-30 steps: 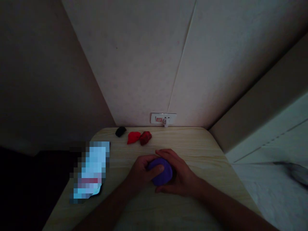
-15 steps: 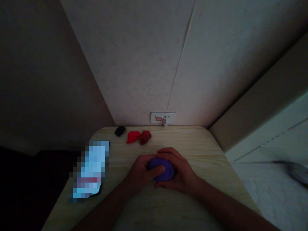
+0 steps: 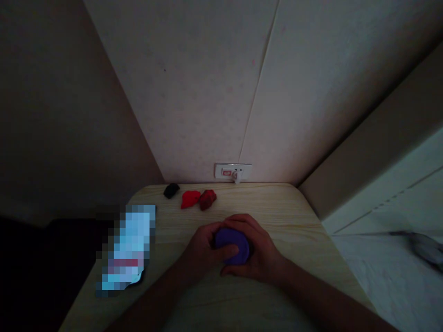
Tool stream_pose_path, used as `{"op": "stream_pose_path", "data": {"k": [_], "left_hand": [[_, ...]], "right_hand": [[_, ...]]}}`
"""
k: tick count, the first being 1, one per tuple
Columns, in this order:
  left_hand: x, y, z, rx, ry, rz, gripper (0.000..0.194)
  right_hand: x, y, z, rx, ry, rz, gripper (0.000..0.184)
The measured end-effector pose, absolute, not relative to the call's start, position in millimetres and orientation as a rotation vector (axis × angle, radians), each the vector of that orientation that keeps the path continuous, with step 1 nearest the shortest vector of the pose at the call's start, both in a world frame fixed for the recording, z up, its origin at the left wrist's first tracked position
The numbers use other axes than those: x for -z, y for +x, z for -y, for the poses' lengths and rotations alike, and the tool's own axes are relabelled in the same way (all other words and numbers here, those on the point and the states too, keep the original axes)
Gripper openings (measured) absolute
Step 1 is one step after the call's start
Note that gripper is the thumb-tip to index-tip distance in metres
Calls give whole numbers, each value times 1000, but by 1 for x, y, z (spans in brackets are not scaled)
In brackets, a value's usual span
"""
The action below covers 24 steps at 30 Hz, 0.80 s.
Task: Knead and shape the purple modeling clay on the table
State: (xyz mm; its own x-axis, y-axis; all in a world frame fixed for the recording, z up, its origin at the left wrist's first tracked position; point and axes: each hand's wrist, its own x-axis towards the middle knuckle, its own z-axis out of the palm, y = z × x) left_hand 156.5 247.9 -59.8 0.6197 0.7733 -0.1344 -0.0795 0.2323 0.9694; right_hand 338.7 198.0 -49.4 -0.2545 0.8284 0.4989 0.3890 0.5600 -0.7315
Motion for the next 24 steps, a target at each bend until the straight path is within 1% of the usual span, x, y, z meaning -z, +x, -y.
{"op": "stream_pose_path", "data": {"k": [2, 5, 8, 10, 13, 14, 17, 20, 22, 24], "left_hand": [[58, 157, -248, -650, 1187, -694, 48], [58, 157, -249, -611, 1198, -675, 49], [58, 157, -250, -606, 1187, -667, 45], [58, 158, -250, -606, 1176, -683, 42], [56, 157, -249, -587, 1193, -717, 41], [55, 157, -248, -577, 1213, -719, 42], [55, 155, -247, -551, 1280, -711, 45], [57, 155, -248, -557, 1287, -687, 48], [57, 157, -249, -576, 1240, -676, 48], [56, 158, -249, -594, 1184, -682, 46]], "right_hand": [[50, 340, -198, -633, -986, 1862, 96], [49, 340, -198, -664, -958, 1868, 87], [48, 339, -198, -614, -977, 1840, 82], [48, 340, -198, -598, -996, 1830, 85], [49, 341, -199, -649, -1006, 1845, 100], [49, 341, -199, -673, -1002, 1856, 102], [49, 341, -199, -702, -973, 1887, 93], [48, 340, -199, -633, -959, 1884, 86], [48, 340, -198, -579, -977, 1860, 88], [48, 340, -198, -558, -1009, 1842, 95]]}}
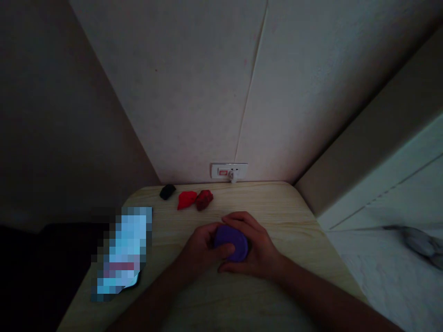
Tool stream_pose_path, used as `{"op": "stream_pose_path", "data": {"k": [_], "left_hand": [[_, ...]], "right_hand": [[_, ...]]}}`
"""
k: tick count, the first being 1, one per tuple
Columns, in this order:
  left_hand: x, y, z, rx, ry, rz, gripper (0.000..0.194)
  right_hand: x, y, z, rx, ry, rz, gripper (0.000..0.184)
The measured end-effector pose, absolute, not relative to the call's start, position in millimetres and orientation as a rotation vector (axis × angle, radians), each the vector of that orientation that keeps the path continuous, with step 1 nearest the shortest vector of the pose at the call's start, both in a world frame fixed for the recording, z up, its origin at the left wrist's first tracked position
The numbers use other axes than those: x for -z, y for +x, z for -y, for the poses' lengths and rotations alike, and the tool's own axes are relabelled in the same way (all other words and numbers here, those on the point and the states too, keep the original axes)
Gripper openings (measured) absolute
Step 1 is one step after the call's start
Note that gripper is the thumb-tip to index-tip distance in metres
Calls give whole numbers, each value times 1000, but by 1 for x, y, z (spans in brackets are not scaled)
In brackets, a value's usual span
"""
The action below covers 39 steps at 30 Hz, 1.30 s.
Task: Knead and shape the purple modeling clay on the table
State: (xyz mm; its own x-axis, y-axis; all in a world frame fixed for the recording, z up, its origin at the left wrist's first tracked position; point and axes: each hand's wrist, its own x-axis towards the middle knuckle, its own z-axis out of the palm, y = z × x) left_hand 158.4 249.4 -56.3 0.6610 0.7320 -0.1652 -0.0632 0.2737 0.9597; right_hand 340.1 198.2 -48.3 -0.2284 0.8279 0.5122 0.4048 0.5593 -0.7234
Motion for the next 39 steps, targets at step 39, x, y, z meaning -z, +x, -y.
{"op": "stream_pose_path", "data": {"k": [39], "left_hand": [[59, 154, -241, -528, 1302, -792, 40]], "right_hand": [[43, 333, -197, -734, -937, 1876, 83]]}}
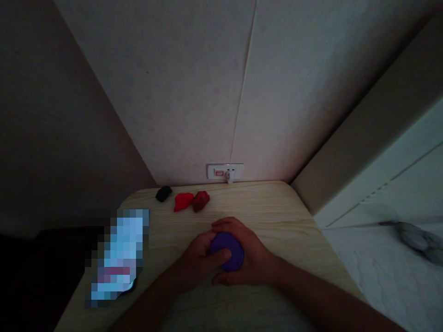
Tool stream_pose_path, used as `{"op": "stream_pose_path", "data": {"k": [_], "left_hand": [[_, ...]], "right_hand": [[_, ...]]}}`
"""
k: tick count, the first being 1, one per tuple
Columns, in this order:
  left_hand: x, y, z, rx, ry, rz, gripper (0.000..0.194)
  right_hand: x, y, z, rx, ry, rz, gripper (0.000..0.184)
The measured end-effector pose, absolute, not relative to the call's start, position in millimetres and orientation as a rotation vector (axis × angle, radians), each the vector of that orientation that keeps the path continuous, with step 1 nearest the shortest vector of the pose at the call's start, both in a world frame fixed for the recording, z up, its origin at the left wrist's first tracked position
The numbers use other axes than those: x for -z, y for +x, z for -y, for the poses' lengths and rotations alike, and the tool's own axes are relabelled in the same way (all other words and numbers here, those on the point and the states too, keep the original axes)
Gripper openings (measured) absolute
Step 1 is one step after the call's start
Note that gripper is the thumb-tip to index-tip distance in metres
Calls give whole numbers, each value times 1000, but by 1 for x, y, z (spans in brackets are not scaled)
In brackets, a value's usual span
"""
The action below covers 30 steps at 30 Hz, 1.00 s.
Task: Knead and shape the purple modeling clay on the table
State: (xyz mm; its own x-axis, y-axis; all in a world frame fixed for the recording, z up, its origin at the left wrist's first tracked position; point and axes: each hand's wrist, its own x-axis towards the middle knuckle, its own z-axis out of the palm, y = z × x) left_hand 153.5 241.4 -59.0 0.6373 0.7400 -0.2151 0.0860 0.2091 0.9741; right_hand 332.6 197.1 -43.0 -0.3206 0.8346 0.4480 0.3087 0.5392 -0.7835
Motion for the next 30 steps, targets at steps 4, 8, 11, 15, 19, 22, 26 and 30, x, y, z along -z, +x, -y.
{"op": "stream_pose_path", "data": {"k": [4, 8, 11, 15, 19, 22, 26, 30], "left_hand": [[55, 156, -243, -557, 1228, -710, 49], [53, 160, -246, -576, 1182, -686, 51], [54, 160, -244, -572, 1214, -689, 47], [57, 159, -242, -544, 1246, -666, 48], [58, 158, -243, -567, 1284, -684, 48], [58, 159, -244, -585, 1322, -695, 44], [56, 159, -242, -579, 1360, -715, 43], [57, 157, -241, -554, 1346, -655, 40]], "right_hand": [[45, 332, -196, -687, -952, 1798, 82], [48, 333, -195, -687, -1009, 1746, 95], [49, 333, -194, -698, -1025, 1752, 89], [50, 334, -195, -676, -1050, 1784, 79], [52, 336, -196, -645, -1050, 1803, 89], [52, 337, -197, -599, -1046, 1836, 104], [51, 335, -197, -586, -1020, 1877, 96], [51, 333, -197, -616, -992, 1853, 81]]}}
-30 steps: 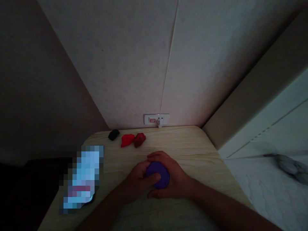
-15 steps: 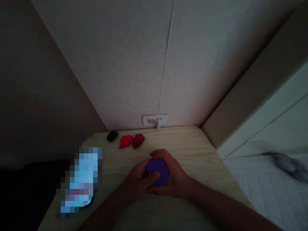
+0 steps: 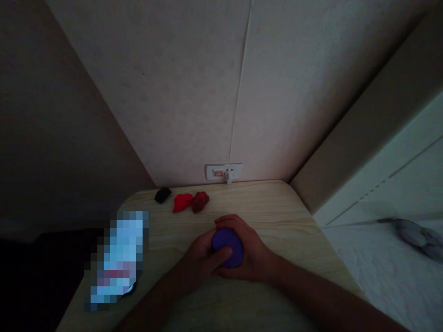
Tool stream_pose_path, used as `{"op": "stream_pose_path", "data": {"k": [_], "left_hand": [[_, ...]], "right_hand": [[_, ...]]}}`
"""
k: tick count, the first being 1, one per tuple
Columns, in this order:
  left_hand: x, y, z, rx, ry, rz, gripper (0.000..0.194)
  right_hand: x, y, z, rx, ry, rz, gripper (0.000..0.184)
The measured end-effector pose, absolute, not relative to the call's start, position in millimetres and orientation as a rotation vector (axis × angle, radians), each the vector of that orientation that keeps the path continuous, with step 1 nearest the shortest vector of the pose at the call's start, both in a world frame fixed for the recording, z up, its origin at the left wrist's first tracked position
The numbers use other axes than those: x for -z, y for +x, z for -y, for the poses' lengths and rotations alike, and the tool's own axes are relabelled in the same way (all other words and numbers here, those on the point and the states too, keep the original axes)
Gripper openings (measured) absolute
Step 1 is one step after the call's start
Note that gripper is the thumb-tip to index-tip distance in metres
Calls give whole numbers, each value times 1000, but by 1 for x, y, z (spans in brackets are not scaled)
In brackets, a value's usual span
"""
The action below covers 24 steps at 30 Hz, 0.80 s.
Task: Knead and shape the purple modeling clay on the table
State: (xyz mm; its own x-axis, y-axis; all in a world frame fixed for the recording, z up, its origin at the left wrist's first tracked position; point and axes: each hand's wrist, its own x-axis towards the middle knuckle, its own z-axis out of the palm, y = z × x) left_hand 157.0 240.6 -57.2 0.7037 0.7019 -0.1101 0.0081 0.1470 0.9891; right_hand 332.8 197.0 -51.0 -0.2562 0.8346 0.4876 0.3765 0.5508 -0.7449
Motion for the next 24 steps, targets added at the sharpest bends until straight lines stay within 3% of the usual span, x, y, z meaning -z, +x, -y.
{"op": "stream_pose_path", "data": {"k": [11, 16, 20, 24], "left_hand": [[55, 159, -242, -530, 1242, -676, 46], [58, 159, -243, -562, 1285, -700, 43], [57, 159, -243, -565, 1279, -684, 45], [56, 159, -243, -558, 1248, -674, 47]], "right_hand": [[51, 332, -193, -703, -1052, 1742, 75], [50, 333, -194, -698, -1046, 1763, 86], [50, 334, -197, -632, -1010, 1835, 75], [49, 336, -197, -596, -1027, 1842, 95]]}}
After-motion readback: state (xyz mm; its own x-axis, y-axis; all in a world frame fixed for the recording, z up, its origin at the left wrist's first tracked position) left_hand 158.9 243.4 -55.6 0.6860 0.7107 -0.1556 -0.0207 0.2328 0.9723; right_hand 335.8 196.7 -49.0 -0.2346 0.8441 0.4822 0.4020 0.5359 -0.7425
